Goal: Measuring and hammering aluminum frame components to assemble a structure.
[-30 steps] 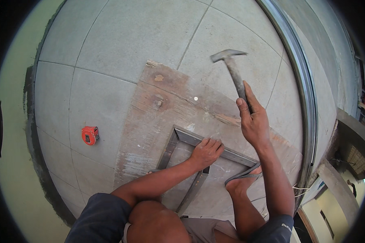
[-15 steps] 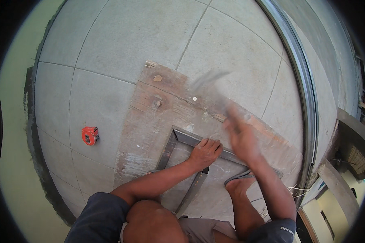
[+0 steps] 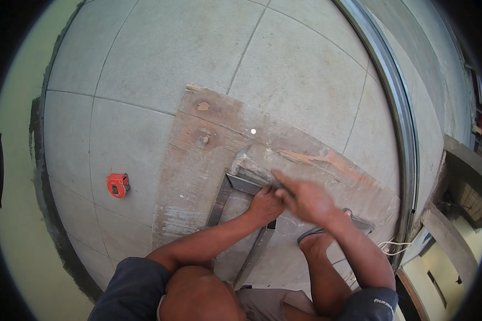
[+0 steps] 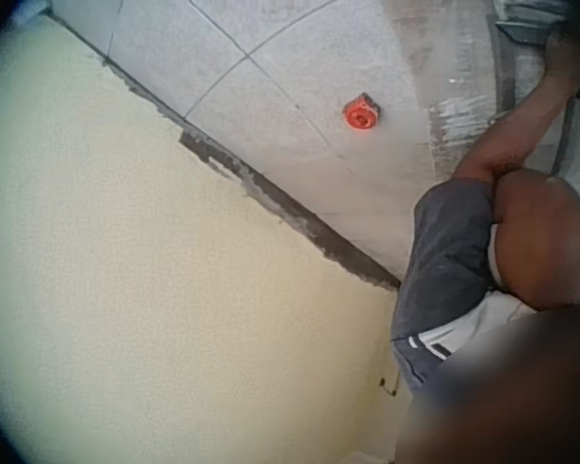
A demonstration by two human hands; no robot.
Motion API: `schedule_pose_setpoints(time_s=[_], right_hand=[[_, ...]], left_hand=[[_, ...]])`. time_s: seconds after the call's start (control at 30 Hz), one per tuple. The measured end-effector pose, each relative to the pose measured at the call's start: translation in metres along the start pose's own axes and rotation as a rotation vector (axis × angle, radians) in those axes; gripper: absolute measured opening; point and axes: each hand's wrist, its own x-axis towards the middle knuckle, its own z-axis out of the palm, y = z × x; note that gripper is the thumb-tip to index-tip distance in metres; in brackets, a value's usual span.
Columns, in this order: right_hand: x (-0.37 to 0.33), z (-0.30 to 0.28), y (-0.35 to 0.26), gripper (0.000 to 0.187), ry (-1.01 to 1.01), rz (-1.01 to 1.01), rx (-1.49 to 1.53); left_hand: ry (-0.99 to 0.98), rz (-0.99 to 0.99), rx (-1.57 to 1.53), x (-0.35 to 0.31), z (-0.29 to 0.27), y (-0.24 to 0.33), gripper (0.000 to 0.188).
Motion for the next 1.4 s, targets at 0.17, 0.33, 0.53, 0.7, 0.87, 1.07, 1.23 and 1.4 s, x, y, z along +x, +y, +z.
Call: schedule_pose_setpoints(time_s=[0.17, 0.33, 0.53, 0.7, 0.87, 1.07, 1.23, 1.4], right_hand=[[0.001, -0.028, 0.001, 0.050, 0.490, 0.221, 0.515], [-0.004, 0.018, 0.019, 0.054, -0.089, 0.050, 0.016], [-0.006, -0.011, 0.020, 0.057, 0.553, 0.136, 0.494], [0.001, 0.013, 0.013, 0.057, 0.021, 0.099, 0.363], [0.011, 0.002, 0.021, 0.053, 0.396, 0.001, 0.346], [0.024, 0.015, 0.021, 0.052, 0.110, 0.067, 0.240], [0.020, -0.008, 0.019, 0.054, 0.211, -0.128, 0.176], [0.022, -0.010, 0.027, 0.056, 0.578, 0.201, 0.781]], left_hand=[[0.053, 0.057, 0.153, 0.019, -0.023, 0.008, 0.028], [-0.029, 0.045, 0.082, 0.007, -0.013, 0.001, 0.027], [0.020, 0.067, 0.142, 0.020, -0.025, 0.006, 0.032], [0.122, -0.067, -0.179, -0.002, 0.000, -0.001, 0.028], [-0.037, 0.054, 0.074, 0.016, -0.026, 0.005, 0.030], [-0.126, 0.081, 0.122, 0.005, -0.016, 0.001, 0.029], [-0.016, 0.063, 0.088, 0.016, -0.026, 0.003, 0.032], [-0.012, 0.056, 0.078, 0.017, -0.032, 0.001, 0.032]])
